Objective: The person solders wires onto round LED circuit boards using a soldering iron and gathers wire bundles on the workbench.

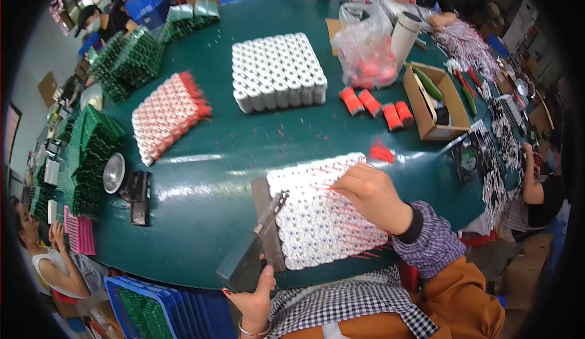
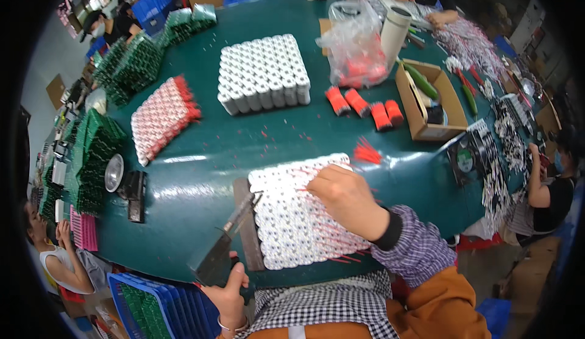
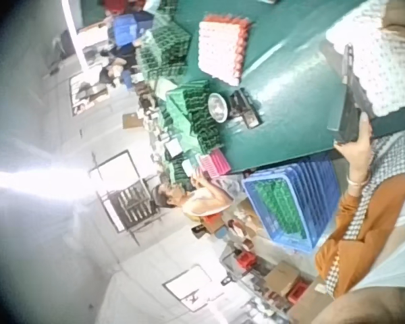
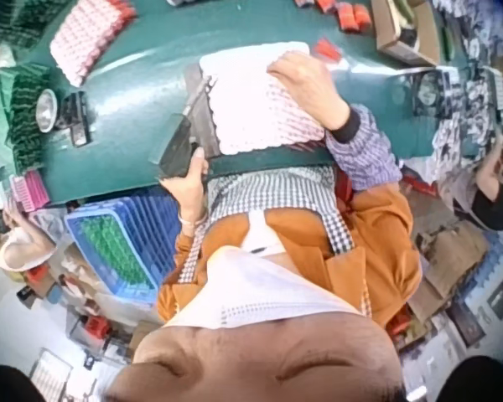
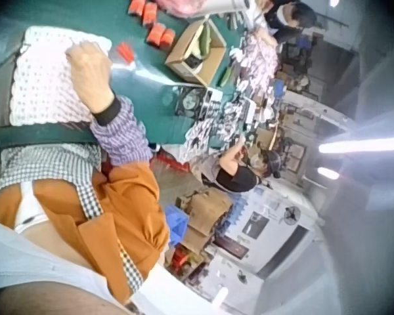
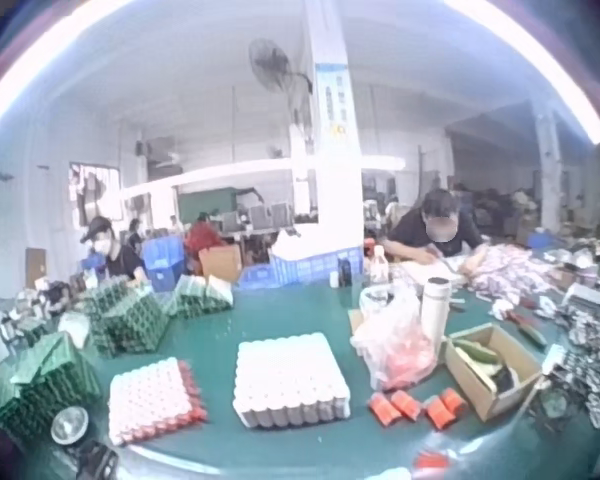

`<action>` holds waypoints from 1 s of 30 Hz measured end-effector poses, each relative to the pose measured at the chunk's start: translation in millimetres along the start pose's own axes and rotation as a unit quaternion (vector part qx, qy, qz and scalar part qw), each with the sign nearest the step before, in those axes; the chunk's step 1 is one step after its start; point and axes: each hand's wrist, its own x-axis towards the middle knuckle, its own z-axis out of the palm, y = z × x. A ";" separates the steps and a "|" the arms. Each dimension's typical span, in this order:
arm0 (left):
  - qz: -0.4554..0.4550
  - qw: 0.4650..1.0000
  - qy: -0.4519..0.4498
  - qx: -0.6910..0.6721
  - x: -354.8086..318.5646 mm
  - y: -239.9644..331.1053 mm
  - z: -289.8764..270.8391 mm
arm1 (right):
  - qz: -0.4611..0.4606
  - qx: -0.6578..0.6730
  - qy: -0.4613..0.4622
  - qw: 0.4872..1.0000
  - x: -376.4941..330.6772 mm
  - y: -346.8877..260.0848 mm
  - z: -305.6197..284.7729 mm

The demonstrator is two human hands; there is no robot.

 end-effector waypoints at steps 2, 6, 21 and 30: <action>0.007 1.000 -0.002 0.000 -0.1 -3.6 -4.5 | 0.000 0.041 0.010 0.999 -1.2 -5.0 18.8; -0.016 0.999 -0.019 0.047 3.5 -11.3 -10.8 | 0.043 0.088 0.015 0.995 -10.8 -11.4 44.3; 0.087 0.969 -0.120 0.196 10.7 -51.2 -19.1 | 0.022 0.021 0.026 0.999 -22.6 -4.3 63.0; 0.119 0.951 -0.138 0.250 10.7 -50.9 -18.6 | 0.015 0.022 0.021 0.999 -23.2 -3.4 62.8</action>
